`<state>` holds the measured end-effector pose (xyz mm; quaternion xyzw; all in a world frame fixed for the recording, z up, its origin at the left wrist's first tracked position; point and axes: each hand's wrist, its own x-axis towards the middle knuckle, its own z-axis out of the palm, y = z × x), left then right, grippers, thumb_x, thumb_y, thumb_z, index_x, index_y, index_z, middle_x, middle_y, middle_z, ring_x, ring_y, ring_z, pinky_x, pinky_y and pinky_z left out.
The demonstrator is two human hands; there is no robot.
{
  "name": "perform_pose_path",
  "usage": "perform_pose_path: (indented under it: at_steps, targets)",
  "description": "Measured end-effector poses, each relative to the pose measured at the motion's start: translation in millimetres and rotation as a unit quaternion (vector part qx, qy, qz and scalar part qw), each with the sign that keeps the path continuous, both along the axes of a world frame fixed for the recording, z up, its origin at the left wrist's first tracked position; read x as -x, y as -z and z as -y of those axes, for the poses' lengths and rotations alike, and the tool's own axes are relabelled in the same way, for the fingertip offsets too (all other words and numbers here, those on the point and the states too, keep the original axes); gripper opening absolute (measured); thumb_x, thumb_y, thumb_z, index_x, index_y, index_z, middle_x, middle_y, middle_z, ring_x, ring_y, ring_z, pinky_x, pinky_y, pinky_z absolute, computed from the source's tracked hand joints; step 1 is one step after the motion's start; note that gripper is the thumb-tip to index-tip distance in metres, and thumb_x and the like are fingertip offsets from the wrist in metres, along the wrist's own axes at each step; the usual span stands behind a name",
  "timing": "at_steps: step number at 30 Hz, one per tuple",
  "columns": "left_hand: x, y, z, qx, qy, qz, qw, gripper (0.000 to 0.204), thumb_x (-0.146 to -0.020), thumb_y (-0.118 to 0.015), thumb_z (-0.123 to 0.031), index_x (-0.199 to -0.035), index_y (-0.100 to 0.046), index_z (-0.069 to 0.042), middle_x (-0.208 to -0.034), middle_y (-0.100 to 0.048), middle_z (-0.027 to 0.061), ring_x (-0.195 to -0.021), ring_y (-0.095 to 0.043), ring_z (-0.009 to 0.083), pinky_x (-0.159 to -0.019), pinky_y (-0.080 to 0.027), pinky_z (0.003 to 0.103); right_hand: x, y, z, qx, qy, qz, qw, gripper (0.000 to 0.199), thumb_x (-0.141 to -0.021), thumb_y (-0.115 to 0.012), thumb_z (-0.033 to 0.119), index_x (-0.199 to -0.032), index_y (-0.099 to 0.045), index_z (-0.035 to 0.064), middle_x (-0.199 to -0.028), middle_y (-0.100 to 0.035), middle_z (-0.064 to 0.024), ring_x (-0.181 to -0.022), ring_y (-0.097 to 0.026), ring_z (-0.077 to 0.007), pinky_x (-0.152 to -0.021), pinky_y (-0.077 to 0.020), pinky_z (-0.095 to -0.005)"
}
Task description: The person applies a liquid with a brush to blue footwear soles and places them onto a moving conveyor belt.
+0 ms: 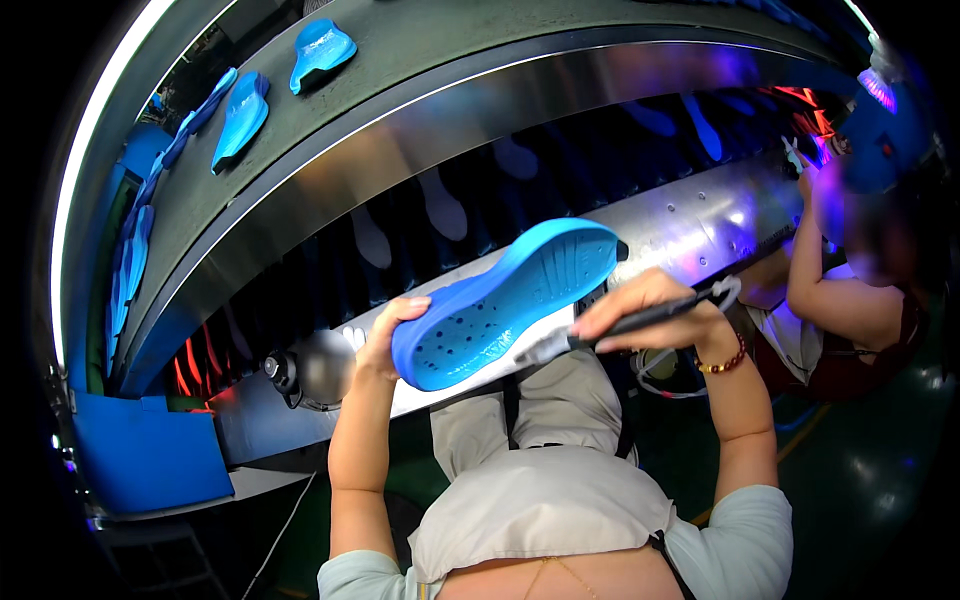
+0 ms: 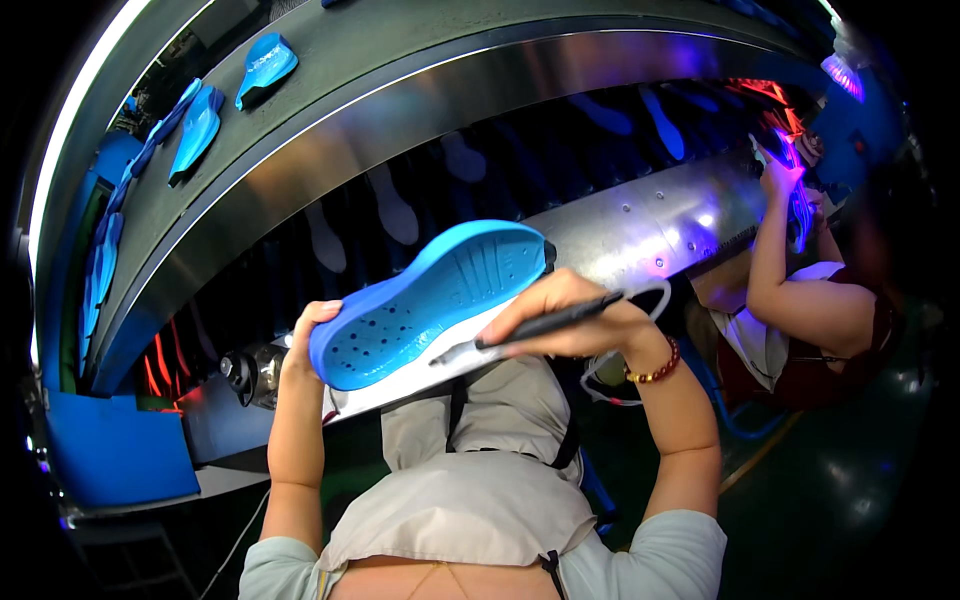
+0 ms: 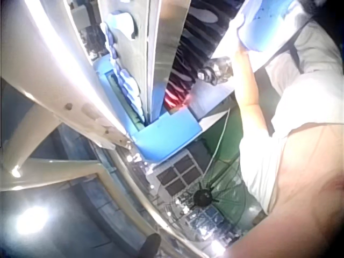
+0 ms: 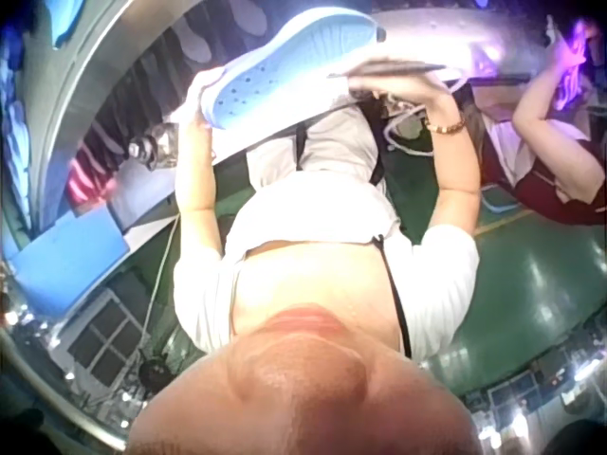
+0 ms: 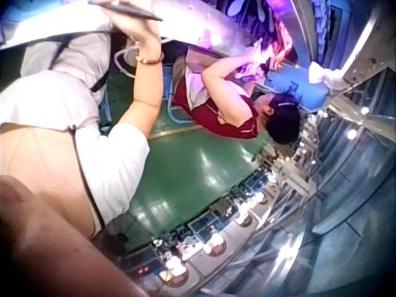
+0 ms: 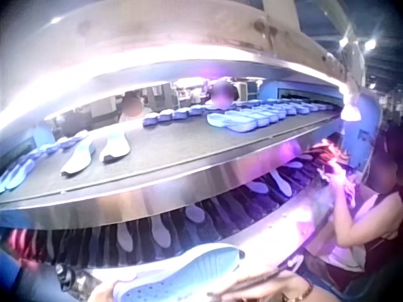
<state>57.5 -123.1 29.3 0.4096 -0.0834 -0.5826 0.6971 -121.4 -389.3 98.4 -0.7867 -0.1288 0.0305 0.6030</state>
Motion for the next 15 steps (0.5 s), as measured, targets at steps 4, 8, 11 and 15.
perform_pose_path:
  at_steps: [4,8,11,15]
  targets:
    - [-1,1,-8,0.029,-0.042,-0.009,0.999,0.05,-0.072,-0.055,-0.03,-0.103,-0.055,0.008,-0.092,-0.061,0.0176,-0.078,-0.058,0.0209,-0.073,-0.046,0.027,-8,15,3,-0.015,0.076,-0.024,0.997,0.022,-0.07,-0.064,-0.003,-0.092,-0.064,0.0002,-0.095,-0.064,-0.0131,-0.081,-0.063,-0.0174,-0.073,-0.0497,-0.0262]
    - [-7,-4,-6,0.172,-0.041,-0.167,0.97,0.054,-0.078,-0.05,-0.038,-0.113,-0.051,0.003,-0.106,-0.057,0.0171,-0.093,-0.055,0.0266,-0.083,-0.044,0.035,5,-5,-15,0.003,0.017,0.067,0.998,0.024,-0.067,-0.068,-0.001,-0.09,-0.064,-0.0014,-0.09,-0.065,-0.0151,-0.083,-0.063,-0.02,-0.075,-0.0499,-0.0281]
    - [2,44,11,0.314,-0.073,-0.165,0.932,0.068,-0.081,-0.041,-0.055,-0.125,-0.041,-0.003,-0.127,-0.044,0.0119,-0.113,-0.044,0.0305,-0.095,-0.035,0.048,2,-6,-33,-0.101,0.105,0.072,0.987,0.02,-0.07,-0.066,0.0,-0.09,-0.063,-0.0026,-0.091,-0.064,-0.0163,-0.085,-0.063,-0.0189,-0.076,-0.0494,-0.0268]
    - [44,32,63,0.26,-0.116,-0.133,0.949,0.097,-0.07,-0.023,-0.079,-0.13,-0.028,-0.003,-0.123,-0.042,0.0194,-0.11,-0.044,0.0381,-0.092,-0.036,0.051,-21,34,-41,-0.108,0.195,-0.026,0.975,0.02,-0.072,-0.066,0.003,-0.09,-0.063,-0.0041,-0.084,-0.064,-0.0092,-0.072,-0.059,-0.009,-0.064,-0.0468,-0.0201]
